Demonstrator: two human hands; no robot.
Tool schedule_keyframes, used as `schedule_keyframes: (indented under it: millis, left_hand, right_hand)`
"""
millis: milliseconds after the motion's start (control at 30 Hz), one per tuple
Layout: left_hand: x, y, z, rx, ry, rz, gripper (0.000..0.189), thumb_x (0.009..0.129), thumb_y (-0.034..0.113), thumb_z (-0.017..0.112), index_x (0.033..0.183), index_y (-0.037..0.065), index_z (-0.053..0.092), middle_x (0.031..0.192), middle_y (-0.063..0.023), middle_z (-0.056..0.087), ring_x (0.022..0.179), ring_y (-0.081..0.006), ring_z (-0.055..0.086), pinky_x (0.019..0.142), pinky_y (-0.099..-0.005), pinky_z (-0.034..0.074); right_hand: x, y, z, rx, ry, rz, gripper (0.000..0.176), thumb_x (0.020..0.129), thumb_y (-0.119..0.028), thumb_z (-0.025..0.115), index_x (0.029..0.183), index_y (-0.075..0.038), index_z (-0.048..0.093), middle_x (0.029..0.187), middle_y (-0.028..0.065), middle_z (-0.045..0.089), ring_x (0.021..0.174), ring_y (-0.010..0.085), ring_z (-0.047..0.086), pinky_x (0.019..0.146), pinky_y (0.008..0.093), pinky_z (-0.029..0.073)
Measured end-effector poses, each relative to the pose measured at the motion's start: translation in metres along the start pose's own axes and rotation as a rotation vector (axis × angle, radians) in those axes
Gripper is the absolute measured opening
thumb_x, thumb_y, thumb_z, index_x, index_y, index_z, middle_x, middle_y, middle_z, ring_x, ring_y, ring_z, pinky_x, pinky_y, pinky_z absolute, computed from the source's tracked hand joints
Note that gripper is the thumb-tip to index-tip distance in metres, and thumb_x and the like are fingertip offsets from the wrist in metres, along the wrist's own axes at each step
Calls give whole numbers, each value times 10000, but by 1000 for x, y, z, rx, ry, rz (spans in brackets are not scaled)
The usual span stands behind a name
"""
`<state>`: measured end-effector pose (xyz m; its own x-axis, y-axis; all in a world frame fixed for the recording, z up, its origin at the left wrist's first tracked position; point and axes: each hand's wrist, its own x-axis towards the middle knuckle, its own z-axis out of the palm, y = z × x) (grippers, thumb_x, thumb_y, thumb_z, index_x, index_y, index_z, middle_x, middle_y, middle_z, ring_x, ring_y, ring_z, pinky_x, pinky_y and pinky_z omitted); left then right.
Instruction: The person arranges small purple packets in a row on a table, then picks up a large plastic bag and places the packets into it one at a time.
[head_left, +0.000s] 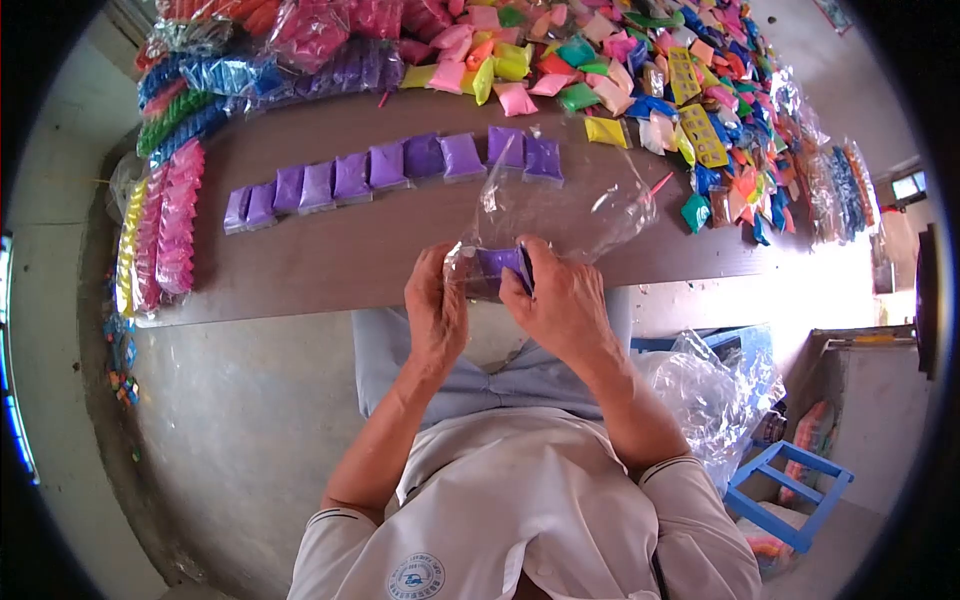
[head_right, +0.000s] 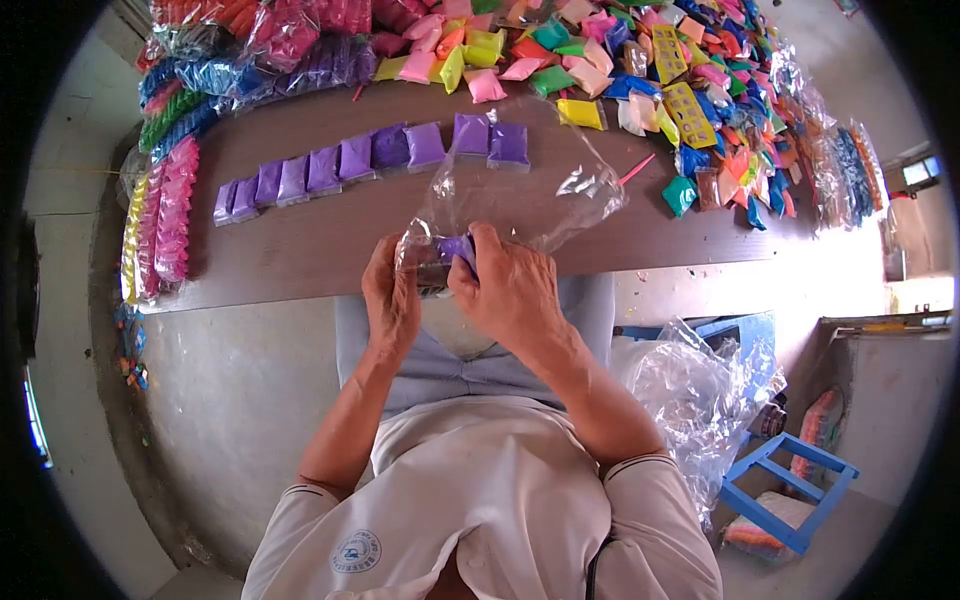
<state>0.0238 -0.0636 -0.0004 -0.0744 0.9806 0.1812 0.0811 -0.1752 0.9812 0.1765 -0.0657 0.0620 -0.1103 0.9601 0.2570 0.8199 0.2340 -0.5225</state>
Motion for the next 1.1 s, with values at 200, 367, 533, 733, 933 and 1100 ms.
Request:
schedule_keyframes:
  millis: [200,367,533,733,933,1100]
  left_hand:
    - [6,-8,-4,-181,29,-100,408,1028,362,519,1119,-27,603,917,-22,606,877,-110,570,802,-254,462]
    - [11,-8,-2,-110,-39,-128,415,1018,362,540,1121,-35,600,929,-29,620,887,-126,586,821,-270,474]
    - [6,-2,8,-97,-97,-38,247,1043,173,476,1132,-32,581,966,-60,598,891,-141,561,815,-269,449]
    - [10,15,16,-26,-34,36,299,1031,249,508,1143,-9,610,971,-51,631,892,-117,559,790,-261,448]
    - [7,14,19,-32,19,-19,366,1038,337,504,1071,4,654,931,-32,643,844,-102,550,745,-251,446]
    - [12,16,19,-43,65,-73,369,1045,323,493,996,3,668,960,-47,658,852,-103,552,773,-253,450]
  right_hand:
    - [15,7,-21,104,-114,41,243,783,-235,639,868,-11,603,663,220,631,631,429,631,615,517,493]
    - [16,4,-29,151,-170,50,243,776,-235,638,838,-4,594,670,227,630,651,434,633,658,515,501]
    - [14,14,-20,28,-253,11,251,778,-231,636,813,11,578,672,236,629,664,434,638,669,519,507]
    - [15,3,-17,40,-105,104,238,787,-208,637,845,16,578,685,243,635,685,440,645,679,524,516]
    - [7,5,0,173,-117,78,261,789,-212,670,874,15,571,723,248,648,718,440,651,687,514,520]
    - [5,3,12,291,-134,41,324,845,-268,684,843,26,547,753,227,651,737,429,647,677,476,516]
